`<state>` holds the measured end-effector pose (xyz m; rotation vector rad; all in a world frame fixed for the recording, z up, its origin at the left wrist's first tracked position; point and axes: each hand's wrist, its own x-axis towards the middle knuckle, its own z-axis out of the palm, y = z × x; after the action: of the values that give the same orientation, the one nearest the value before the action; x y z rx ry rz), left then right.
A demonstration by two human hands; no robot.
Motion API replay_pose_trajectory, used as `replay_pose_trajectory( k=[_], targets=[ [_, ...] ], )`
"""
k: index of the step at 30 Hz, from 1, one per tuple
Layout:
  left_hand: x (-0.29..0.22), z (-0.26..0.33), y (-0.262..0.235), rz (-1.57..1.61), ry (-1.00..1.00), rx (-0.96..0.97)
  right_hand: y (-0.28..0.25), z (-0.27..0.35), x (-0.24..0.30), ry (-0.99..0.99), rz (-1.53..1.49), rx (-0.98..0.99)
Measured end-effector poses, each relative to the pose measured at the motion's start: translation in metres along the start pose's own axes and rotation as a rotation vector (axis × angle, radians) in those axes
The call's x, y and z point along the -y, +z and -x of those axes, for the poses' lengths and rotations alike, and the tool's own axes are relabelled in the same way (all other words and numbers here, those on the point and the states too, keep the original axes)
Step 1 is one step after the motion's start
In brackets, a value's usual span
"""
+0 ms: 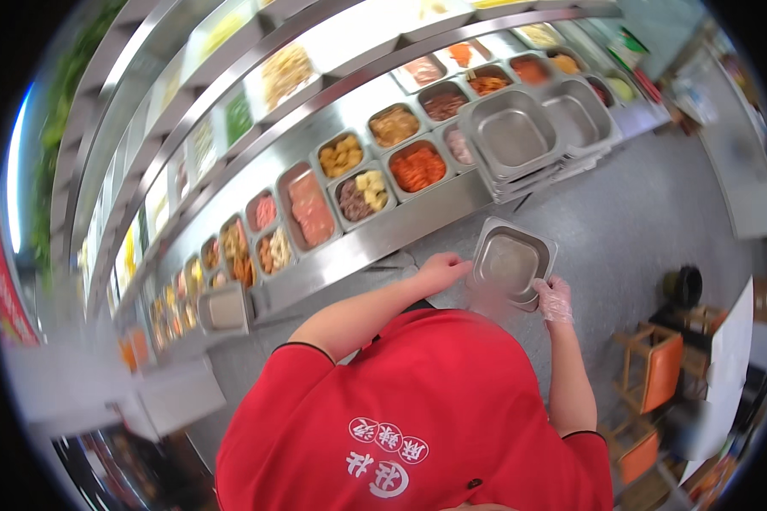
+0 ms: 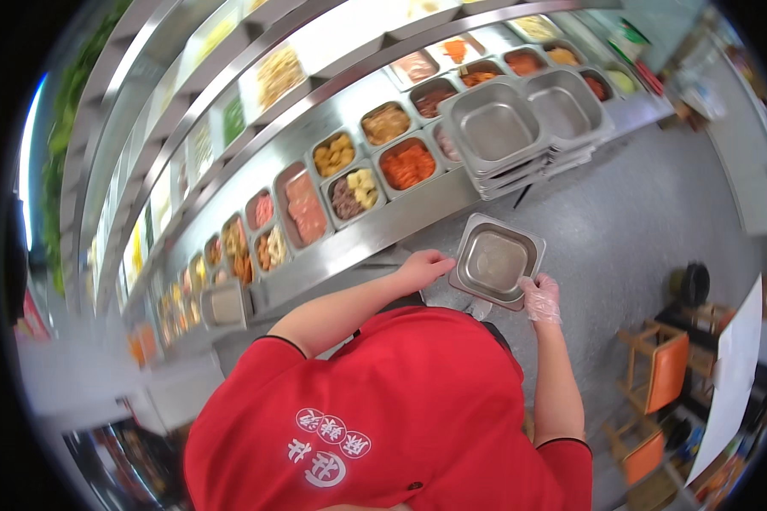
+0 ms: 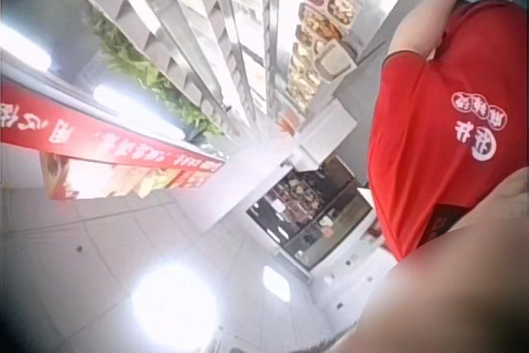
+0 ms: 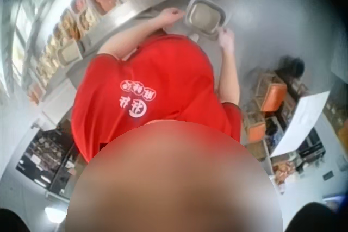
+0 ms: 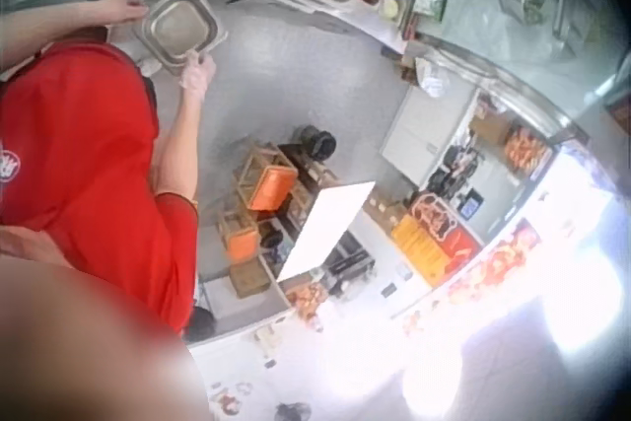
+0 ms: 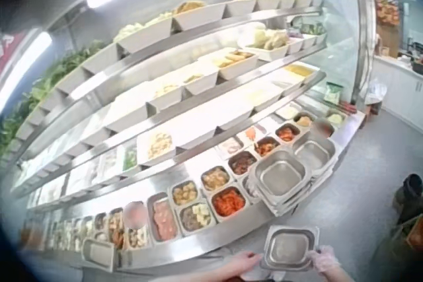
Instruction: The person assembles food trays by picking various ingredients from a display counter and placing them into metal trays. They handle sliced meats, tofu, vegetables, and other items, arranging them neatly in the trays.
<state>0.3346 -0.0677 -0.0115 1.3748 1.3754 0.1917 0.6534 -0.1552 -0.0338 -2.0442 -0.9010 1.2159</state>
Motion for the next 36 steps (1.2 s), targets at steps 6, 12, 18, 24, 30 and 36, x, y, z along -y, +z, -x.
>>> replay_pose_trajectory(
  k=[6, 12, 18, 24, 30, 36],
  targets=[
    [0.004, 0.032, -0.004, 0.274, -0.137, -0.19, 0.03, -0.006, 0.069, -0.27, 0.257, 0.16],
    [0.082, 0.074, -0.046, 0.827, -0.275, -0.43, 0.098, -0.006, 0.112, -0.25, 0.014, 0.451],
    [0.194, 0.132, -0.082, 1.204, -0.367, -0.82, 0.14, -0.026, 0.118, -0.199, -0.129, 0.531],
    [0.282, 0.173, -0.134, 1.385, -0.46, -1.152, 0.183, -0.042, 0.123, -0.086, -0.132, 0.51],
    [0.35, 0.199, -0.178, 1.527, -0.514, -1.295, 0.236, -0.046, 0.148, -0.048, 0.013, 0.432],
    [0.375, 0.214, -0.2, 1.547, -0.525, -1.296, 0.277, -0.064, 0.189, 0.021, 0.008, 0.27]
  ],
)
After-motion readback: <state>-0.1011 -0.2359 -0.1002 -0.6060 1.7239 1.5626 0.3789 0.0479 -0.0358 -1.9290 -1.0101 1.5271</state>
